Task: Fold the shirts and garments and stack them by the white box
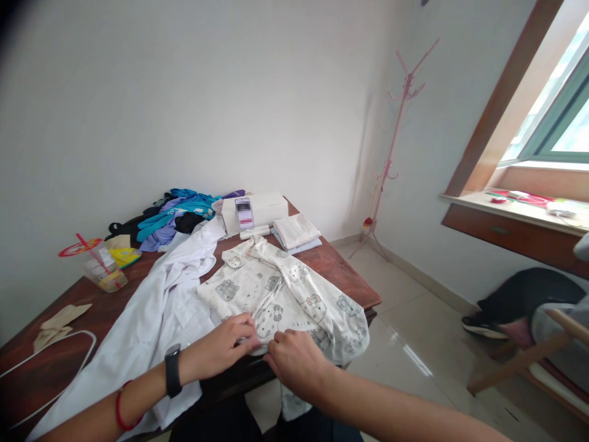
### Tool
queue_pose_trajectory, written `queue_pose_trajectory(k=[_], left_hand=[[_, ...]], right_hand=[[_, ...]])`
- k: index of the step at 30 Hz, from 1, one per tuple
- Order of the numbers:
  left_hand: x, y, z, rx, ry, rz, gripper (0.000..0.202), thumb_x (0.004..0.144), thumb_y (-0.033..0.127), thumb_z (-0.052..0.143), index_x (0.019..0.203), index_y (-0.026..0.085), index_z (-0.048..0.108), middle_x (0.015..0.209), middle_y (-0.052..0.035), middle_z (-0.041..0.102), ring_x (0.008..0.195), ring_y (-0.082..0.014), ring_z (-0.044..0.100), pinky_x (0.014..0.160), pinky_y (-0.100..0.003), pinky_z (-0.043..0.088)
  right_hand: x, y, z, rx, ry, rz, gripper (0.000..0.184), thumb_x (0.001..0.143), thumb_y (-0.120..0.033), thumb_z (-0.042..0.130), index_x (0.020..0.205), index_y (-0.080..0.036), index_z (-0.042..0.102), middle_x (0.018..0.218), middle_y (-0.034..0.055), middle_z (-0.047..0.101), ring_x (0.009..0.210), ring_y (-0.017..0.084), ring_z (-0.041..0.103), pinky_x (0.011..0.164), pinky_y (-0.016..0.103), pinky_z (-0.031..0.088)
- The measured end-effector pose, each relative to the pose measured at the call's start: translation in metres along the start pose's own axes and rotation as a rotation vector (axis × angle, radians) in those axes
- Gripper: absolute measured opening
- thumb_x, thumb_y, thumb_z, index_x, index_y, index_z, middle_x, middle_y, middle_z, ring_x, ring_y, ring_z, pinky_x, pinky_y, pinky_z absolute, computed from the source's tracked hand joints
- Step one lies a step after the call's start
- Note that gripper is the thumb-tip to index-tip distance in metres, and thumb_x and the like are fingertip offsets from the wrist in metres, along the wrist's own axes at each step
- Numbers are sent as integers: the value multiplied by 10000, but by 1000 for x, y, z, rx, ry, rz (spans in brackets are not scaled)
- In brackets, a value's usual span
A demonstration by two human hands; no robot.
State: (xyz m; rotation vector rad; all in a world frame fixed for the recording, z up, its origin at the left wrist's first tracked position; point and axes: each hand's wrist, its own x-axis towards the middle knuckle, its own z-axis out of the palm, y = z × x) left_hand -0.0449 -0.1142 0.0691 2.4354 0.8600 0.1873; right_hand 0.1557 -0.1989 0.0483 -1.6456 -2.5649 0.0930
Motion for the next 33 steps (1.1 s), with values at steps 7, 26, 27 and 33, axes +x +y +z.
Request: queue_pose_trajectory(k=[7,26,27,33], left_hand=[[-3,-5,5,23,24,-4,98,952,229,553,872,201,601,1021,-38,608,1012,-209,588,963,-340,420],[-11,-24,11,97,113,53,536,887,114,582,1386,264,457,1561,-87,378,1418,-256,409,1194,-434,348],[-11,-29,9,127,133,59,597,887,85,550,1439,260,406,1567,-95,380,1424,-250,403,1199,-440,342],[4,-56,-17,395,171,62,389,851,21,478,1175,196,603,1173,-85,669,1122,-253,596,1063,-446,435]], right_hand=[[-3,11,10,233,109,209,82,873,-134,540,908,-192,586,921,36,685,860,189,647,706,269,383],[-78,54,18,579,286,397,242,932,-204,338,952,-214,579,952,63,634,887,224,629,798,336,459],[-80,54,15,606,303,392,256,941,-219,332,958,-213,587,951,66,642,895,228,630,803,340,465],[-91,57,-5,686,332,458,325,1015,-373,334,1037,-230,625,947,59,699,890,232,649,803,334,485]])
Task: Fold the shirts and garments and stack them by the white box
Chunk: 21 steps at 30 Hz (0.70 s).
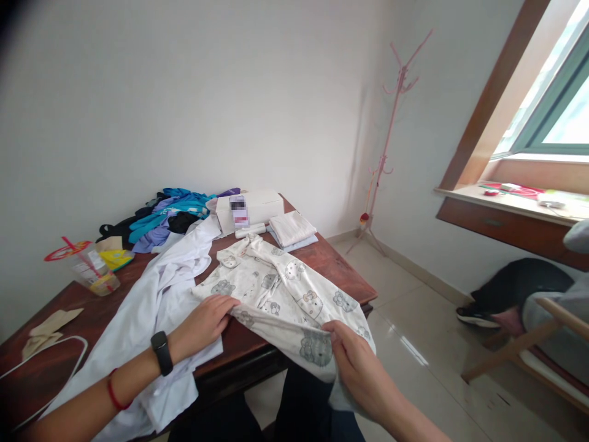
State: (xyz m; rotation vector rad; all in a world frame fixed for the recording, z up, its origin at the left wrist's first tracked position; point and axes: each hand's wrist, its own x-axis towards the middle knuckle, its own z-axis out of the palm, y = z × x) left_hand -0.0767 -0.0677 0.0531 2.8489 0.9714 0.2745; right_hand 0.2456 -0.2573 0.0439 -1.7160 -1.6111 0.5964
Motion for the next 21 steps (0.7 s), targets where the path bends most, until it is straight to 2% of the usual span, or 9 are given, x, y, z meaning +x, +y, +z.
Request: queue_pose_trajectory(k=[3,6,9,13,16,18,21], left_hand=[[11,-15,-9,120,-9,-15,298,832,31,475,1028,187,636,1049,-77,682,1022,-256,612,990,-434,456],[24,-24,-19,231,-25,-39,261,828,47,458,959,182,639,978,-77,680,955,-255,623,918,-410,472],[45,-24,-34,293,-35,-45,249,822,53,439,878,191,638,920,-82,688,912,-259,632,878,-400,466],[95,-20,-60,315,-58,-9,255,783,52,459,827,204,659,903,-84,713,957,-269,647,907,-402,443],[142,-18,-70,329,-106,8,239,780,72,493,825,197,691,925,-89,734,992,-274,659,929,-403,438],[172,-17,-68,335,-147,4,214,790,94,523,828,190,711,951,-94,746,1006,-278,665,939,-405,440],[206,-19,-52,331,-209,-21,166,838,133,567,838,178,727,963,-104,750,996,-276,674,943,-419,456]], right_hand=[[0,3,-7,-10,-13,10,373,1034,-442,330,1144,-241,626,1079,74,711,984,237,660,863,335,488],[-2,14,-9,-45,-73,-5,385,1026,-460,372,1204,-237,629,1194,96,697,1091,250,653,938,341,479],[-1,29,-12,-68,-126,-34,369,1013,-439,405,1177,-228,659,1158,98,707,1056,250,663,920,335,487],[16,48,-30,-61,-74,-3,329,979,-359,415,1077,-205,688,1000,76,721,925,238,659,810,319,489],[40,64,-40,-73,-33,70,299,881,-235,422,1013,-179,684,904,50,712,838,218,638,762,309,466],[54,75,-41,-138,-3,110,285,780,-163,420,928,-173,665,852,37,693,804,204,622,740,294,442],[65,91,-33,-249,68,135,242,698,-131,421,843,-187,606,848,36,673,827,197,614,733,274,413]])
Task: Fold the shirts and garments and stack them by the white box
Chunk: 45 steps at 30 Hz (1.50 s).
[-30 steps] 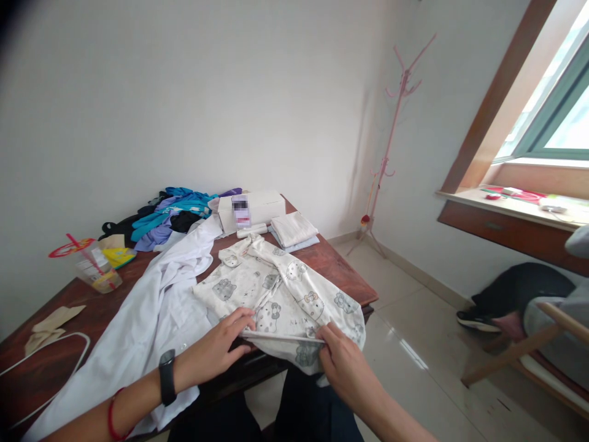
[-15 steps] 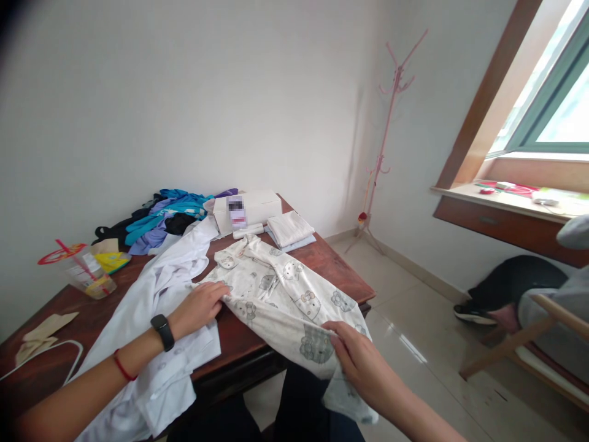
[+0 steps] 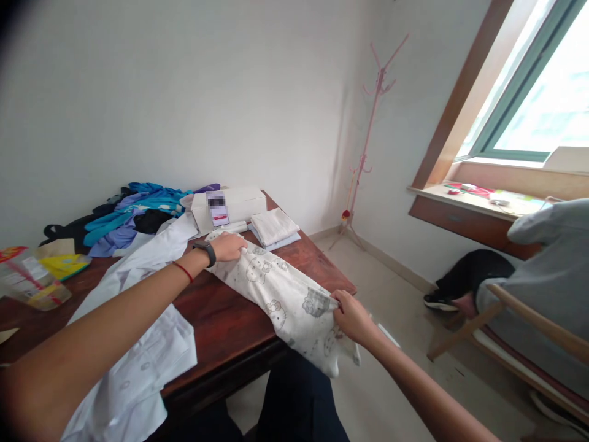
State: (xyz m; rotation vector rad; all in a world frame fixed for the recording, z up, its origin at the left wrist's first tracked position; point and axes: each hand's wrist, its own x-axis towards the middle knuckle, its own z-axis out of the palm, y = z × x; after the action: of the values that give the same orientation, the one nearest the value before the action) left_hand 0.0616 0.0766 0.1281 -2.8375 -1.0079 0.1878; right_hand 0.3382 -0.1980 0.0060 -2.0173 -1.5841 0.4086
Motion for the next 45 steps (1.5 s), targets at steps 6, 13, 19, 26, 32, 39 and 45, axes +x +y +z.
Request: queue_pose_trajectory(k=[6,13,19,26,32,39,45], left_hand=[[39,-5,20,-36,-22,-43,256,973,385,623,1020,141,685,1064,-70,701,1014,-219,661,942,-450,516],[58,-8,33,-44,105,-94,242,973,360,623,1073,146,677,1175,-94,665,1163,-260,599,1026,-501,460],[61,4,74,-75,131,-153,288,975,359,627,1182,160,645,1245,-98,634,1121,-248,618,969,-475,516],[56,-27,69,-131,234,-287,283,979,370,611,1168,161,635,1229,-93,620,1101,-243,606,945,-454,512],[43,-17,65,-183,312,-328,332,933,149,535,1261,154,588,1336,-201,551,1273,-366,492,1041,-573,385],[31,37,61,-318,229,115,468,984,315,480,1451,287,499,1580,-29,439,1449,-238,376,1191,-374,268],[23,54,87,-382,130,101,621,987,605,419,1472,225,495,1555,-128,468,1459,-334,366,1182,-505,249]], right_hand=[[-14,13,7,38,65,68,185,718,-175,407,805,-214,565,761,0,639,732,185,592,668,264,410],[-19,30,8,119,162,105,219,826,-363,485,893,-214,631,803,11,681,658,183,579,637,290,446],[-25,44,17,51,282,92,282,876,-446,493,848,-222,662,819,47,694,733,224,629,718,341,489],[-30,59,3,162,594,73,354,938,-509,492,961,-200,662,977,116,695,912,259,663,812,350,519],[-29,74,25,189,257,211,507,791,-702,602,913,-219,697,815,49,736,737,250,689,653,318,535],[-20,79,35,324,73,112,572,781,-735,606,902,-193,745,860,75,762,824,292,705,744,357,568],[-12,82,28,425,69,154,597,721,-735,678,916,-176,750,967,126,755,971,341,706,813,404,587]])
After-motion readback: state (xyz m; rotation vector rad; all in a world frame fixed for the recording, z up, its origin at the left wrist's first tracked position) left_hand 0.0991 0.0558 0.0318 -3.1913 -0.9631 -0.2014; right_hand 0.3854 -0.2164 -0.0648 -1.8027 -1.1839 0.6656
